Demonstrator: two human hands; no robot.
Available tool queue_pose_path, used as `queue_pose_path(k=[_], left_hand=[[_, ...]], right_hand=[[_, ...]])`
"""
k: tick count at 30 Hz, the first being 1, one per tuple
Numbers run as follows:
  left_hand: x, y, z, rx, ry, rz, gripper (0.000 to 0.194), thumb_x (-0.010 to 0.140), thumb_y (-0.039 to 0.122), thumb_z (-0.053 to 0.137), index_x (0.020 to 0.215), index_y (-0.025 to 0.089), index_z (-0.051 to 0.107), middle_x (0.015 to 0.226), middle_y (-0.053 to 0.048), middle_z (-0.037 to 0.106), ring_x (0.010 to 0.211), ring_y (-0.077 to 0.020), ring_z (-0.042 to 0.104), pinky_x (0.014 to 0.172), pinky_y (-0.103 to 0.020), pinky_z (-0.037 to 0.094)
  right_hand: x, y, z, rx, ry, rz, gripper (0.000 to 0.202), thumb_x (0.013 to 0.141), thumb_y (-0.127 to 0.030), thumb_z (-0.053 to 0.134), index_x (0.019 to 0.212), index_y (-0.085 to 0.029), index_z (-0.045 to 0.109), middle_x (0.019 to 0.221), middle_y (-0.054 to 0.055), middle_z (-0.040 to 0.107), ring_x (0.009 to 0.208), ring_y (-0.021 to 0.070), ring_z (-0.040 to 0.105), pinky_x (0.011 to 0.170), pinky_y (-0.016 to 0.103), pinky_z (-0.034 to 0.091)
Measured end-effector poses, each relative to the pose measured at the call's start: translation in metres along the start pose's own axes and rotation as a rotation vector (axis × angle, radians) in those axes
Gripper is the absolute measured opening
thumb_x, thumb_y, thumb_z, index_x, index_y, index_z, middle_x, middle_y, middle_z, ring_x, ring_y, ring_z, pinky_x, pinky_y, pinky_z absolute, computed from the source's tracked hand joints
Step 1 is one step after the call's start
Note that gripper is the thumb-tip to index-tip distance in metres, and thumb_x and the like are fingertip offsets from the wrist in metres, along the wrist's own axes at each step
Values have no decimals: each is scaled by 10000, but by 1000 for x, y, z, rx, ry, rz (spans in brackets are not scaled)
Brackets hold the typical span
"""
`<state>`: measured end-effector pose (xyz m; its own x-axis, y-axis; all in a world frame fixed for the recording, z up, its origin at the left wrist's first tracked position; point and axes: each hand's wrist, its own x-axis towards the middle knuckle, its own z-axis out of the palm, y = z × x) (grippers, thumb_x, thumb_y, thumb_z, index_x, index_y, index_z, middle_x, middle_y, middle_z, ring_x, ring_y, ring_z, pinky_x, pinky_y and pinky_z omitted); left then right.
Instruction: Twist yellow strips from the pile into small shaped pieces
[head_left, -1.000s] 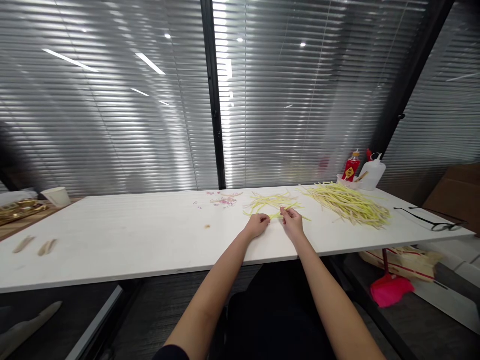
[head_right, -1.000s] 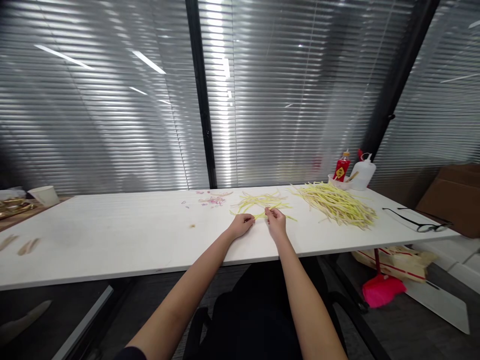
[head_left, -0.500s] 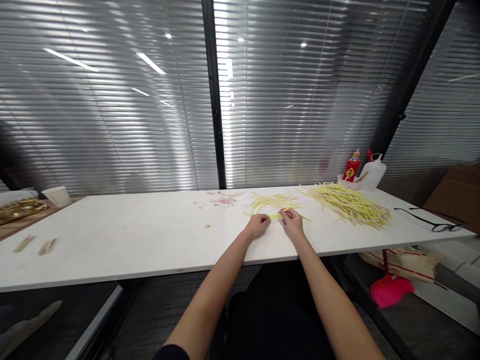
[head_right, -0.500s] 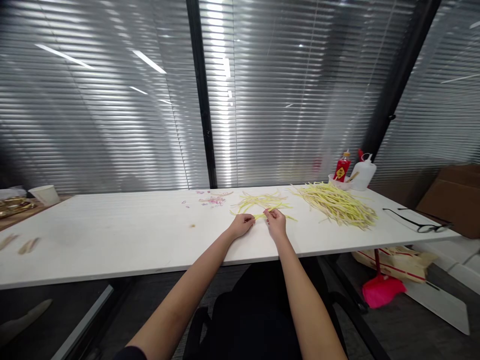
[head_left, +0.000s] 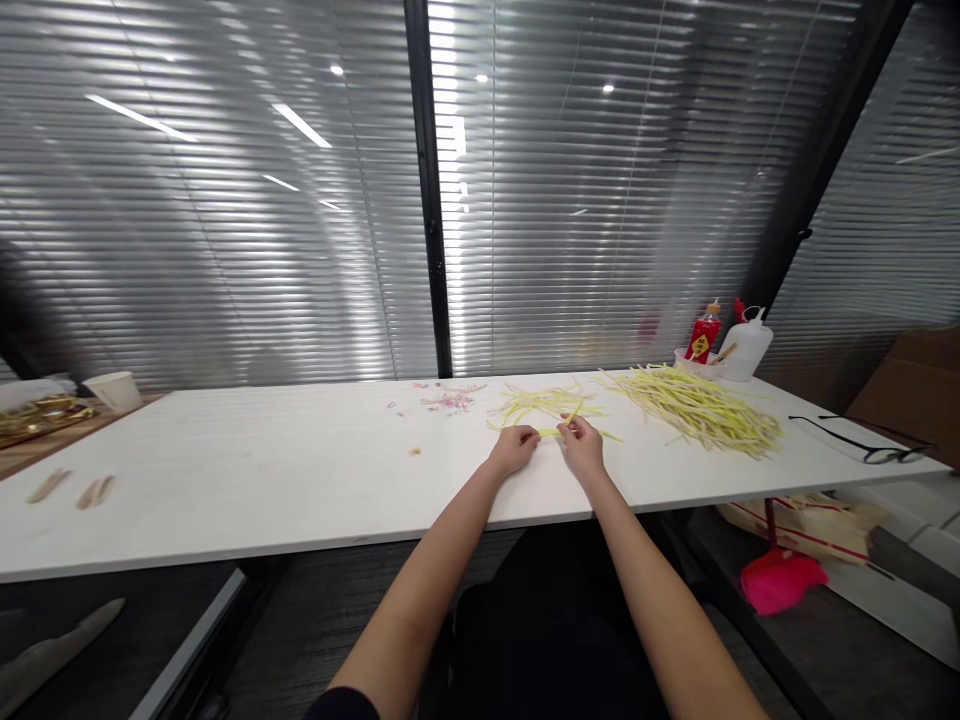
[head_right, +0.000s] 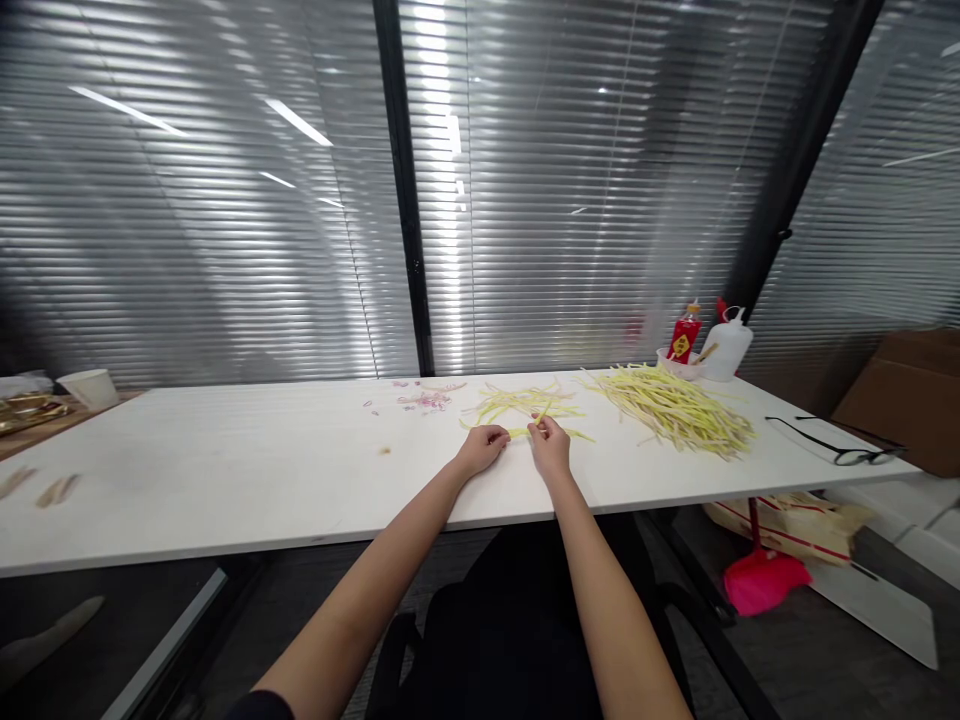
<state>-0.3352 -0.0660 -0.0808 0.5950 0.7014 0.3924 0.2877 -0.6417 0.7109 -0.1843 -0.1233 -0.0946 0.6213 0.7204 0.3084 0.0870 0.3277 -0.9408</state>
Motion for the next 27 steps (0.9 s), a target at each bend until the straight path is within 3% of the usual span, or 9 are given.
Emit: queue_pose_path(k=[4,13,17,21,27], left_hand=[[1,3,-2,-28,73,-54,215,795,255,486,795,151,674,712,-37,663,660,-145,554,657,-263,425],[6,0,-1,-344,216,-159,223,758,335,548,753,131,639,680,-41,634,653,-137,579,671,-266,450],[9,-9,2,-465,235,-169,257,755,375,552,763,129,623,653,-34,615,633,-128,565,666,-263,450],[9,-12,1,-539,252,-185,265,748,389,561,757,129,614,653,-31,608,623,-116,554,657,-255,446],[9,-9,0,-597,277,-245,304,722,424,592,760,124,620,686,-50,628,633,-121,561,654,-268,447]], right_hand=[[-2,-2,-2,-230,-28,-173,299,709,-407,615,907,-194,687,695,9,606,524,130,462,525,250,372],[-5,-5,-2,-387,-121,-231,136,742,-355,587,725,-237,654,612,1,602,534,160,484,539,254,329],[-5,-7,0,-464,-152,-324,215,813,-384,523,686,-238,616,642,11,598,613,174,507,594,260,342],[-4,-7,1,-363,-215,-365,214,817,-386,528,717,-240,648,766,32,639,753,198,549,706,285,373],[-5,-7,0,-241,-208,-320,197,773,-391,600,696,-232,686,791,48,656,746,210,557,692,300,388]])
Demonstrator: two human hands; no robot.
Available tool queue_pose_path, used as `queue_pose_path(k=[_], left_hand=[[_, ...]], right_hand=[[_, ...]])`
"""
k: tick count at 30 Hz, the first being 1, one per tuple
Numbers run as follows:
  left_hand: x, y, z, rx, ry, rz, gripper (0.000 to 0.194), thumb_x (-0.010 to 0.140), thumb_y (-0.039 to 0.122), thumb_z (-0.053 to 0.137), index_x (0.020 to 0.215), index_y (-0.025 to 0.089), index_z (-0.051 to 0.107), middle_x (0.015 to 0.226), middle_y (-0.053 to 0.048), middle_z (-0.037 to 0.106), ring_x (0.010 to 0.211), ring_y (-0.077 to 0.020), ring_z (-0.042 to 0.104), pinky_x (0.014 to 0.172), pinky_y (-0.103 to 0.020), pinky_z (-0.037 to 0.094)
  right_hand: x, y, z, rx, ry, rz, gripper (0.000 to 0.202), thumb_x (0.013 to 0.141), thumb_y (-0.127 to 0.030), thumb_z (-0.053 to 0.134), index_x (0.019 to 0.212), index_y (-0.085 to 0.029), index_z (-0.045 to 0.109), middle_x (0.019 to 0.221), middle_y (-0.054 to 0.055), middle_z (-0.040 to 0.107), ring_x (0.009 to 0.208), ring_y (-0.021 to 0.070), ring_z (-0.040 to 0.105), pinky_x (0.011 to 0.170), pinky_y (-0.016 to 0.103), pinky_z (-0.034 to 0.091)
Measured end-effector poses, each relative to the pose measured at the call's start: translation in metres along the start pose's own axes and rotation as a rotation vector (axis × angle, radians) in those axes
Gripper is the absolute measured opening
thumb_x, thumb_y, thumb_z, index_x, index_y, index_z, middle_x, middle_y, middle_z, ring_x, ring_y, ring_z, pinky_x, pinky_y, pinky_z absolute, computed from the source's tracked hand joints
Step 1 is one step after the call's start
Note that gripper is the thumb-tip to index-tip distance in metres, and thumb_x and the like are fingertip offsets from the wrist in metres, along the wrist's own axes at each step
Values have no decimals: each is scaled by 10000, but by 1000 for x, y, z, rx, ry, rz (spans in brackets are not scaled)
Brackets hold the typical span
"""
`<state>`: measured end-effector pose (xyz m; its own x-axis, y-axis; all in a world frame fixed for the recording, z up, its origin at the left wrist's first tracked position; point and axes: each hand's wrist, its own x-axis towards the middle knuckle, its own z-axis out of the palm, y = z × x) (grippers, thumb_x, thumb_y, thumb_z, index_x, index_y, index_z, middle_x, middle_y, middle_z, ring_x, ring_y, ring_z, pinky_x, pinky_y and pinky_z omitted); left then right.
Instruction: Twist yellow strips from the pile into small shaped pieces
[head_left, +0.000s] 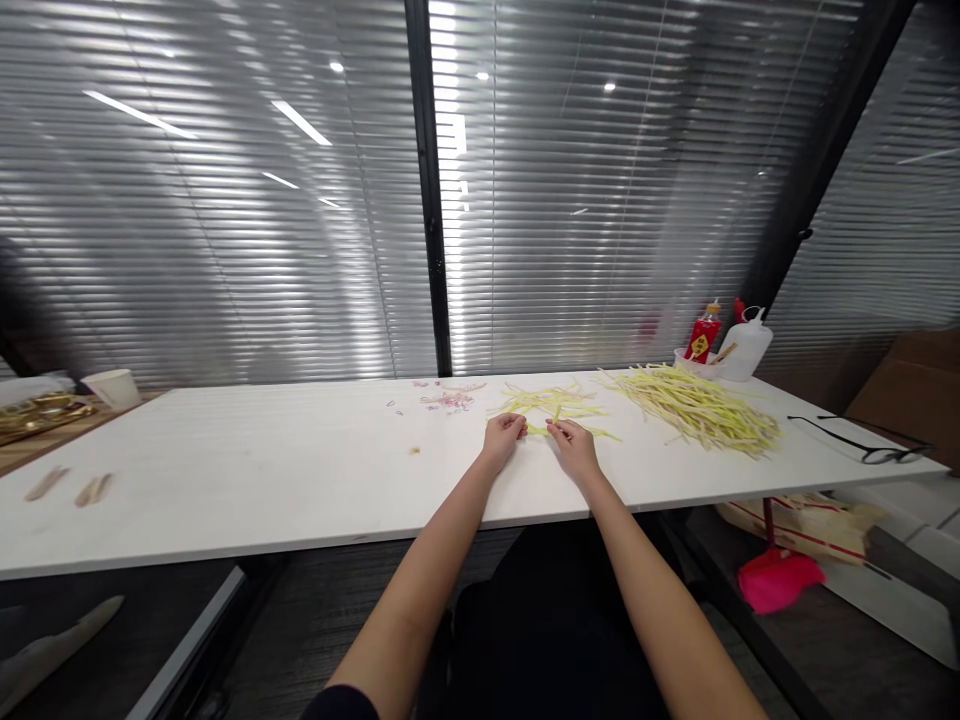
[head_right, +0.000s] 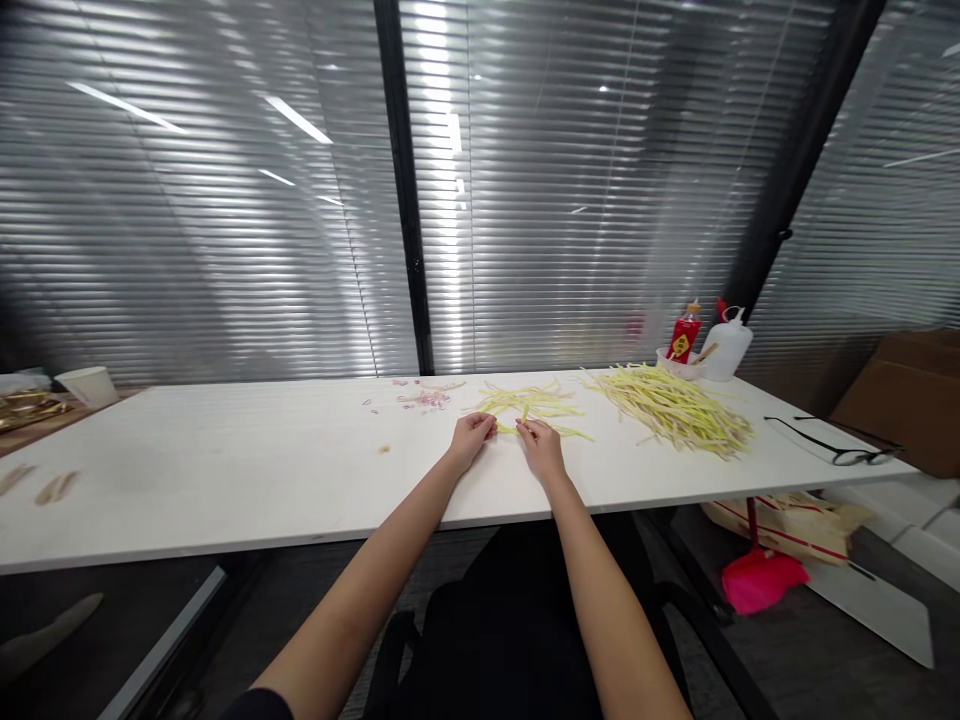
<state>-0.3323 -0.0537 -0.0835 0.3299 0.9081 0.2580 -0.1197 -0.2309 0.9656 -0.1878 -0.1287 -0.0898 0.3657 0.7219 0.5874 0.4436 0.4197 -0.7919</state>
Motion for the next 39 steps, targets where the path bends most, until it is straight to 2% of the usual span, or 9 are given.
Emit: queue_pose_path(k=[8,12,18,24,32,39], left_hand=[[-4,9,3,-228,-37,-77,360,644,465,699,725,121,634,679,-40,609,624,-110,547,658,-276,426],[-6,10,3,-271,-65,-97,347,574,404,772,743,128,648,683,-38,623,635,-116,555,656,-270,416],[-7,11,0,-288,-64,-89,313,556,343,790,741,123,666,671,-38,626,628,-116,548,649,-271,410],[-6,9,0,-292,-55,-99,285,555,328,793,725,128,682,652,-20,614,603,-102,529,641,-266,402],[-6,9,5,-324,68,-88,285,500,282,815,713,139,690,685,-21,636,678,-130,567,711,-290,435],[-6,8,6,-323,22,2,246,554,303,793,686,134,674,676,-28,648,664,-138,579,718,-303,434]], right_hand=[[0,3,-2,-142,-22,-108,271,832,-383,518,719,-190,671,733,53,636,705,199,565,681,302,412],[1,2,-2,-249,-44,-157,294,866,-356,473,725,-178,659,705,55,617,684,192,556,661,289,405],[0,-1,0,-445,-161,-245,267,906,-268,422,787,-184,646,758,57,609,737,185,545,690,275,394],[-3,-2,5,-629,-271,-240,246,923,-223,405,860,-197,641,828,52,609,790,173,545,717,254,381],[-4,-1,8,-713,-310,-220,233,929,-197,385,855,-198,607,841,48,601,809,168,537,720,241,359],[-4,-3,8,-688,-346,-207,234,901,-156,384,794,-189,590,805,45,604,773,162,531,695,236,345]])
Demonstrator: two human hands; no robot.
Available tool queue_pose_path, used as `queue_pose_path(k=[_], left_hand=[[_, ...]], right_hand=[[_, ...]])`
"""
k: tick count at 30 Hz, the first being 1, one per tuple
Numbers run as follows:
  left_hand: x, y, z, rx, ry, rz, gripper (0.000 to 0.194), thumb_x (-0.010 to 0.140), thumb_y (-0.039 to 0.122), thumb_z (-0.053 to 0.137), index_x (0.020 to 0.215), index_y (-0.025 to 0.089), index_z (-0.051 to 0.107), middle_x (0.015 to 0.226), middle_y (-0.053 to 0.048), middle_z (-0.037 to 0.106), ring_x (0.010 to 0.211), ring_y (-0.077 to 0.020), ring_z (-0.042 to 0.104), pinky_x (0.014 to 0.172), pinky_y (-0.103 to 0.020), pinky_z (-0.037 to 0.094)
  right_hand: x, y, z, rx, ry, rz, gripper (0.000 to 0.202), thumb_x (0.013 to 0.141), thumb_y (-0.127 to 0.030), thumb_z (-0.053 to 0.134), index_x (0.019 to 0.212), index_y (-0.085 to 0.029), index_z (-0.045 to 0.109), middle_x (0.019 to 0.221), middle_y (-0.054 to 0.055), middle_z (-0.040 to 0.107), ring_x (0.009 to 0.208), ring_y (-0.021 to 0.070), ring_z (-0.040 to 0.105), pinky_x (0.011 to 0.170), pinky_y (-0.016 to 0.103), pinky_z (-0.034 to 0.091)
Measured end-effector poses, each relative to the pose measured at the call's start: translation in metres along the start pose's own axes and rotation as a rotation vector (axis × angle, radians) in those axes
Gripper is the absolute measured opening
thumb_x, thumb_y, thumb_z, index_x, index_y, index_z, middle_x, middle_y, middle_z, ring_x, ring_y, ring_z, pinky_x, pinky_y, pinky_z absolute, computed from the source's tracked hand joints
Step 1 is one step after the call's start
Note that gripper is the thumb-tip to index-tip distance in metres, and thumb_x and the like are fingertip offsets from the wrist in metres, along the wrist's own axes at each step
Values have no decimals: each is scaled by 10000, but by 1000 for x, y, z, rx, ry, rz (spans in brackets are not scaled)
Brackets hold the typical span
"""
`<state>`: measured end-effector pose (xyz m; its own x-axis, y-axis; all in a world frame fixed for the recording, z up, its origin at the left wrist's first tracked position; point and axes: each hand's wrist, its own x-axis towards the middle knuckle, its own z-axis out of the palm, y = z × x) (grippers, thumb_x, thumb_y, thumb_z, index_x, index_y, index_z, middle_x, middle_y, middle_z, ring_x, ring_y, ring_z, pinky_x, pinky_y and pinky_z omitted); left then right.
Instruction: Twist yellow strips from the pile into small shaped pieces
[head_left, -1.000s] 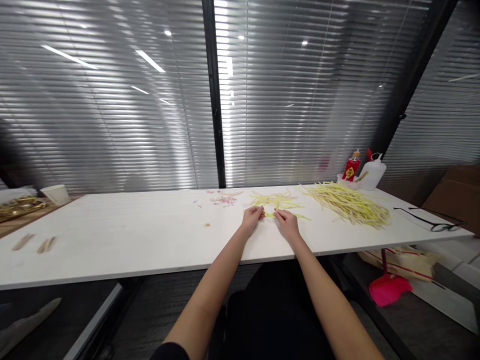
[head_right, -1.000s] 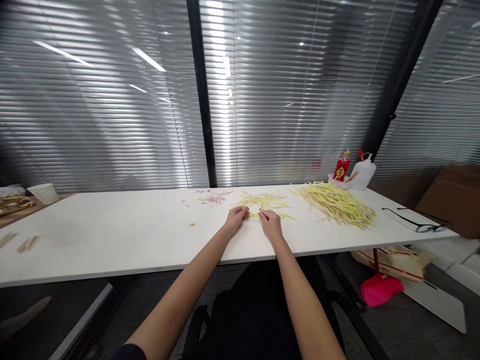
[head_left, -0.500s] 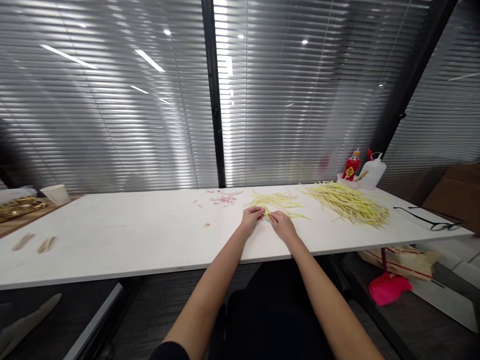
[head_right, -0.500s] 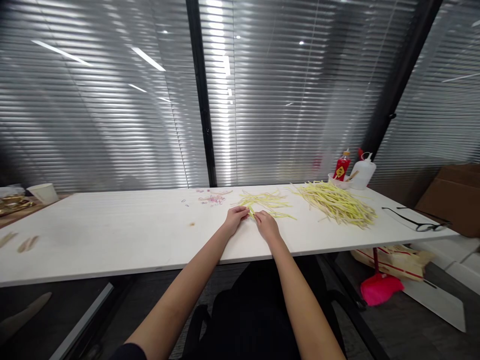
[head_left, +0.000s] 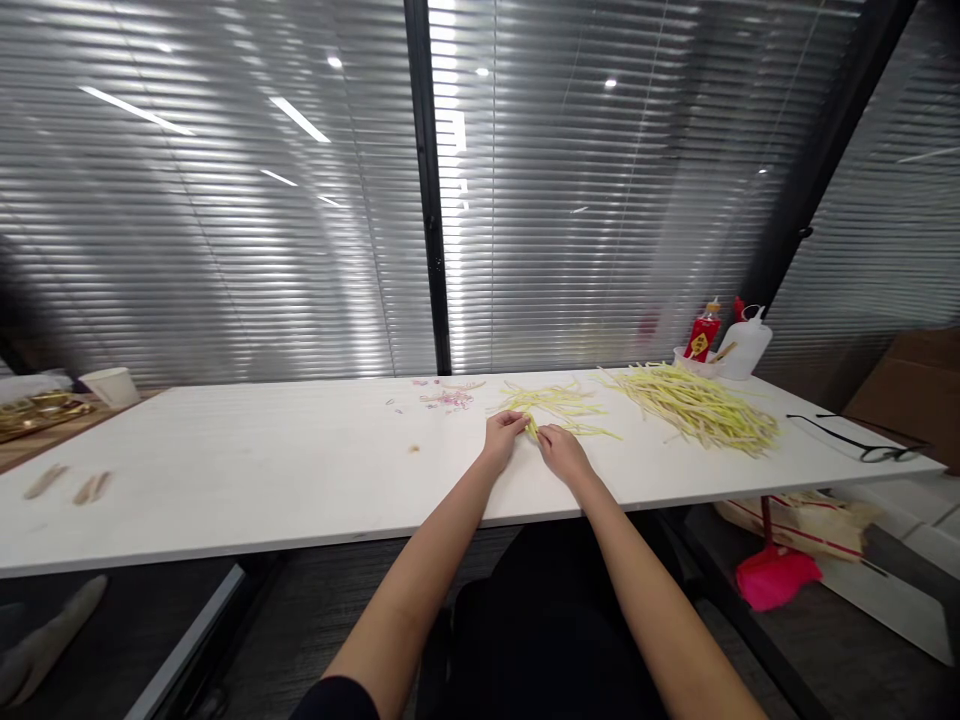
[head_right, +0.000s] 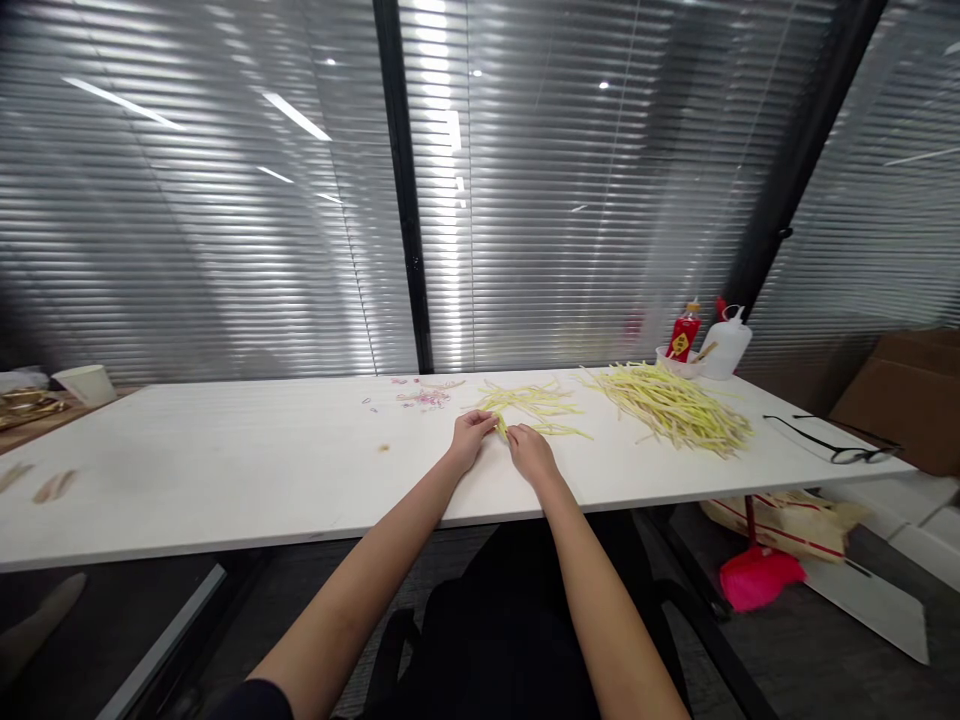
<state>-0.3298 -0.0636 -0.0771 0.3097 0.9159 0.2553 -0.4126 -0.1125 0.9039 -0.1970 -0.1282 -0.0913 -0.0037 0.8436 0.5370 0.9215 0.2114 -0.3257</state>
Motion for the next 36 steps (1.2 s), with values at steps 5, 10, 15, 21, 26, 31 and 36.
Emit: queue_pose_path(k=[5,10,15,21,26,31,36], left_hand=[[-1,2,2,-57,-81,-16,280,562,318,793,618,144,581,704,-41,660,823,-195,626,736,-301,435],[-1,2,1,-25,-113,-48,283,572,325,789,643,143,583,724,-50,669,832,-201,631,721,-302,437],[-1,2,-2,-28,-127,-60,261,551,299,797,664,124,639,728,-61,676,691,-157,608,701,-310,448],[0,2,-3,-33,-89,-101,286,498,285,821,689,118,690,704,-57,665,671,-154,594,703,-317,457],[0,5,-3,-51,-106,-155,361,502,304,824,794,123,717,745,-64,670,684,-147,587,725,-322,453],[0,8,0,-68,-143,-111,324,542,356,798,755,133,698,722,-43,649,680,-133,575,709,-294,441],[0,11,0,33,-61,-60,303,576,384,771,735,144,677,624,-8,595,577,-96,516,569,-235,370]], right_hand=[[0,0,-1,63,-76,-27,226,870,-138,396,762,-190,588,801,39,623,752,159,539,671,230,341],[0,-1,-3,116,-95,-52,231,870,-154,399,755,-189,596,809,37,629,763,160,553,688,225,357],[-1,-3,-4,176,-99,-61,233,876,-174,404,793,-196,621,851,40,648,780,163,564,699,225,370],[-1,-7,-8,227,-135,-21,251,882,-202,398,832,-202,644,879,45,655,815,181,567,741,252,387],[-2,-6,-7,371,-123,6,245,854,-228,416,790,-196,650,836,41,659,790,187,564,724,260,400],[-1,1,-2,643,-57,116,274,830,-332,446,910,-173,655,881,45,669,798,184,583,715,268,433],[-1,3,-3,735,-38,191,356,831,-434,462,877,-155,677,859,61,677,817,195,595,753,296,446]])
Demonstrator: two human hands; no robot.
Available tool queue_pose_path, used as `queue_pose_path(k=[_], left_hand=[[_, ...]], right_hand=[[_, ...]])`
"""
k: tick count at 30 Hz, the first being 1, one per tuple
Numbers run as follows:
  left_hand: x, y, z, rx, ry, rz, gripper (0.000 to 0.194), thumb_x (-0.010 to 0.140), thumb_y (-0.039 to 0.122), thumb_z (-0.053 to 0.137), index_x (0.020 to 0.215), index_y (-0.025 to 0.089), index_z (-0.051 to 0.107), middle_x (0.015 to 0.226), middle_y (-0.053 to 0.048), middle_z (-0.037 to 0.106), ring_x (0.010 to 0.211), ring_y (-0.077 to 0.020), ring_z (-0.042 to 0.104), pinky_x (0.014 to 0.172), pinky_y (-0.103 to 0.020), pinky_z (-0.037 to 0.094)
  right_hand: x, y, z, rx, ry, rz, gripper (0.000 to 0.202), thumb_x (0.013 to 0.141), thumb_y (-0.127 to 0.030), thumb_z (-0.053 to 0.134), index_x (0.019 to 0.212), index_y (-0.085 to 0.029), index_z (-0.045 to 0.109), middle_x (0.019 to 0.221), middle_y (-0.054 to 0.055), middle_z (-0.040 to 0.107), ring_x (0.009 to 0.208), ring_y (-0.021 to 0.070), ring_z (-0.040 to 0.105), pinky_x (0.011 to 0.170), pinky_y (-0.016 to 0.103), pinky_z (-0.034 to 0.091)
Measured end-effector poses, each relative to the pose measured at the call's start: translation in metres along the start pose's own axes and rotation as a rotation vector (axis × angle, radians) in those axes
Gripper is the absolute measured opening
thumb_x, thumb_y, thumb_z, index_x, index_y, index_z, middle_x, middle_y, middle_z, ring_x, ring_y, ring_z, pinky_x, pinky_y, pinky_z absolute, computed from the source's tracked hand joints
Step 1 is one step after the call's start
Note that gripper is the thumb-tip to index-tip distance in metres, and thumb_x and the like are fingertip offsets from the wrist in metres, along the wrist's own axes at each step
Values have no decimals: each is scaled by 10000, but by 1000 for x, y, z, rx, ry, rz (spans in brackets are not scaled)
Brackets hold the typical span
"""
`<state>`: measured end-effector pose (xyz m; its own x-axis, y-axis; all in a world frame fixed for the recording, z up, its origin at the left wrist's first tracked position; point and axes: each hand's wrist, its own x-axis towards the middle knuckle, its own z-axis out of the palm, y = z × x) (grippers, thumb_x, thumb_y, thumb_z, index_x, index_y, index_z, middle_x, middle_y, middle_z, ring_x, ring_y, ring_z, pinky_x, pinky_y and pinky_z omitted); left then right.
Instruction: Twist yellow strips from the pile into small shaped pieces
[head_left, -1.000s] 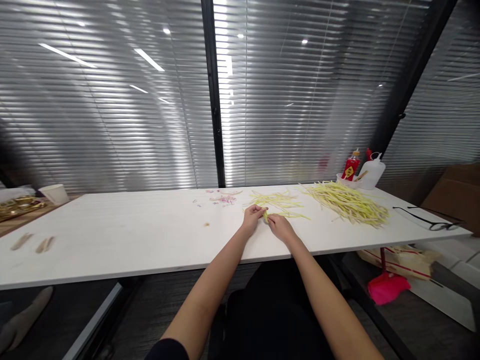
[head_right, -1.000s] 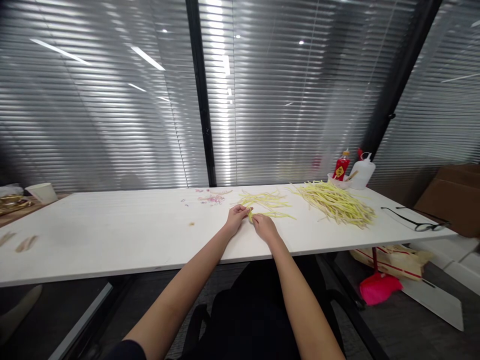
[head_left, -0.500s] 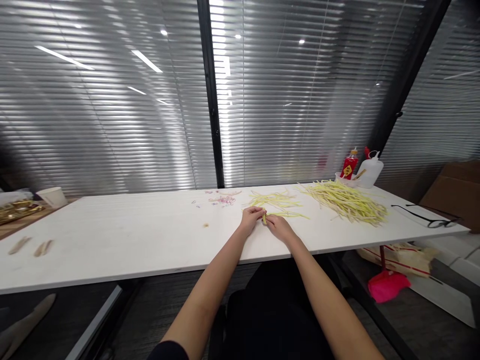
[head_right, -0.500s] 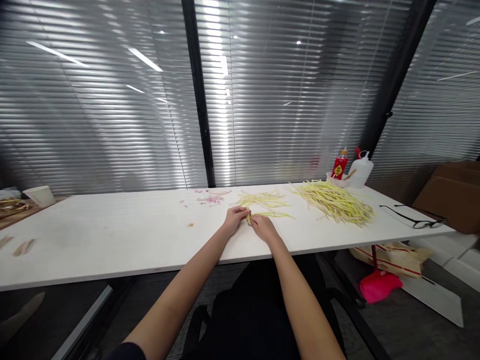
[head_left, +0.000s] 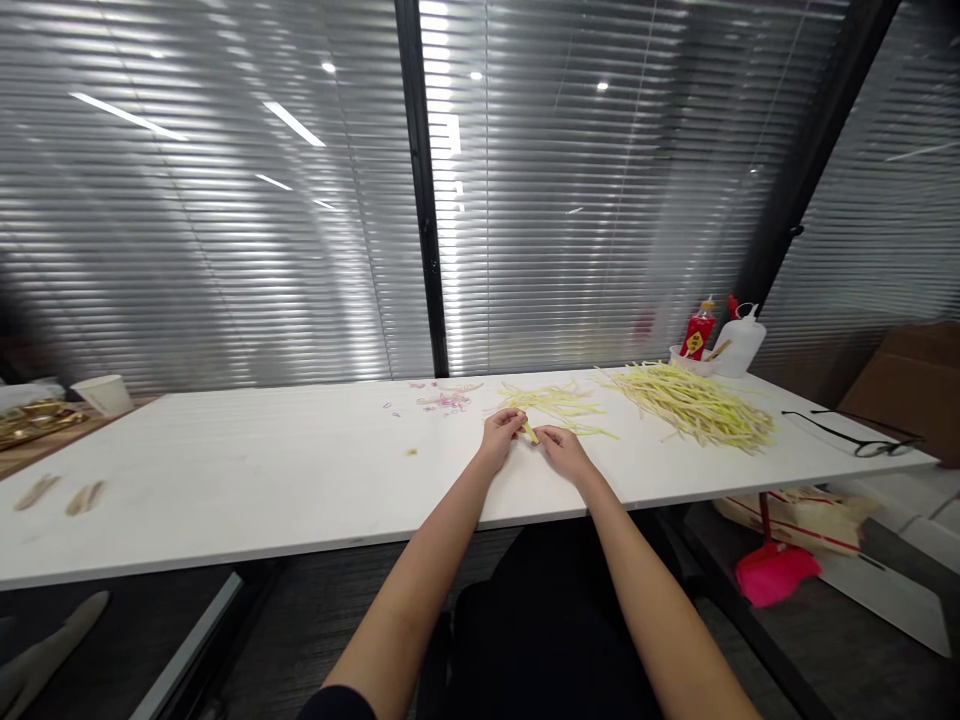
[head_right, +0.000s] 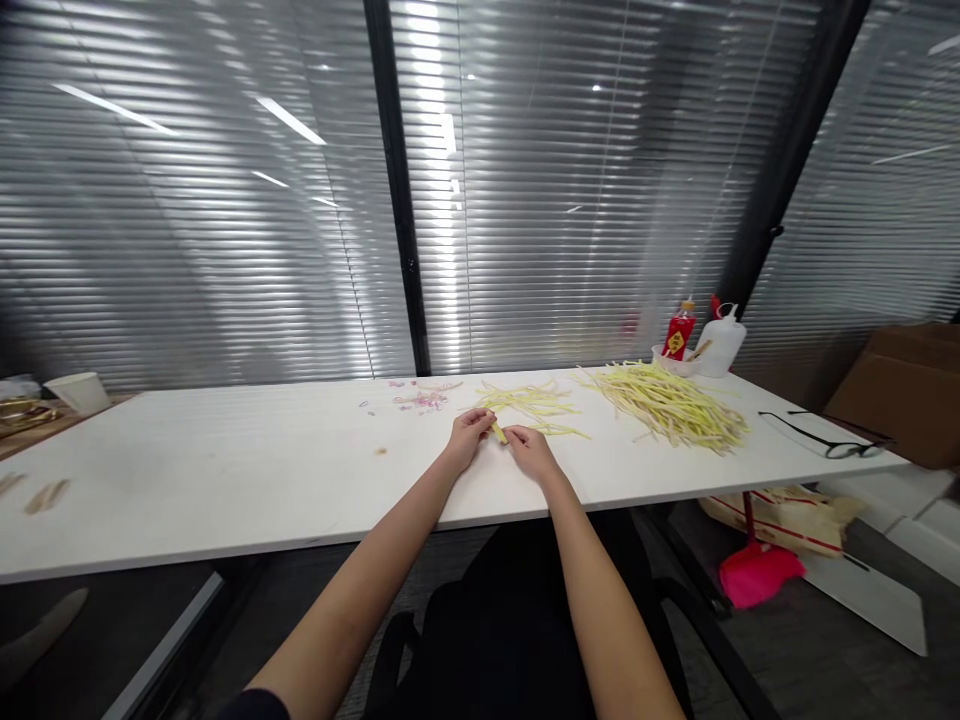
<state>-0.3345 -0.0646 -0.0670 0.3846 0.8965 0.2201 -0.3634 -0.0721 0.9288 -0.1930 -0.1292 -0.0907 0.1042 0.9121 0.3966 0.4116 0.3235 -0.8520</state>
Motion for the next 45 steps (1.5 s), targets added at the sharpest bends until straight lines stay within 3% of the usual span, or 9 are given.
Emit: queue_pose_path(k=[5,12,29,36,40,45], left_hand=[[-2,4,1,21,10,27,294,581,380,766,726,142,675,622,-11,595,545,-88,485,547,-232,351],[-1,0,1,18,8,22,296,559,367,783,729,146,682,656,-21,627,557,-94,499,587,-251,377],[1,-7,-2,68,-22,39,302,573,387,769,753,158,692,767,-52,666,690,-142,574,624,-257,391],[0,-2,-1,66,33,14,262,593,339,751,765,156,675,683,-32,631,643,-131,559,606,-251,392],[-2,-2,-2,169,20,71,148,601,255,707,705,163,656,672,-22,615,631,-131,542,603,-252,387],[-1,-11,-2,481,-18,226,33,635,188,631,649,183,661,691,-32,630,668,-155,541,677,-285,405]], right_hand=[[-2,3,0,45,21,62,386,712,-462,637,934,-153,706,916,74,681,810,218,591,687,301,455],[-2,6,-1,25,39,95,342,654,-466,671,791,-157,726,692,26,656,668,191,554,589,280,425],[-1,1,-2,-30,112,45,240,672,-397,643,681,-163,695,680,33,663,643,181,558,608,281,409],[1,7,-1,-59,153,22,332,704,-443,626,852,-159,715,783,61,686,664,185,567,631,299,440],[2,12,-2,-91,281,64,397,685,-433,645,957,-148,695,884,88,688,675,185,574,653,316,468],[4,14,-3,-72,345,74,361,714,-417,615,941,-147,690,953,107,681,784,217,600,725,339,483]])
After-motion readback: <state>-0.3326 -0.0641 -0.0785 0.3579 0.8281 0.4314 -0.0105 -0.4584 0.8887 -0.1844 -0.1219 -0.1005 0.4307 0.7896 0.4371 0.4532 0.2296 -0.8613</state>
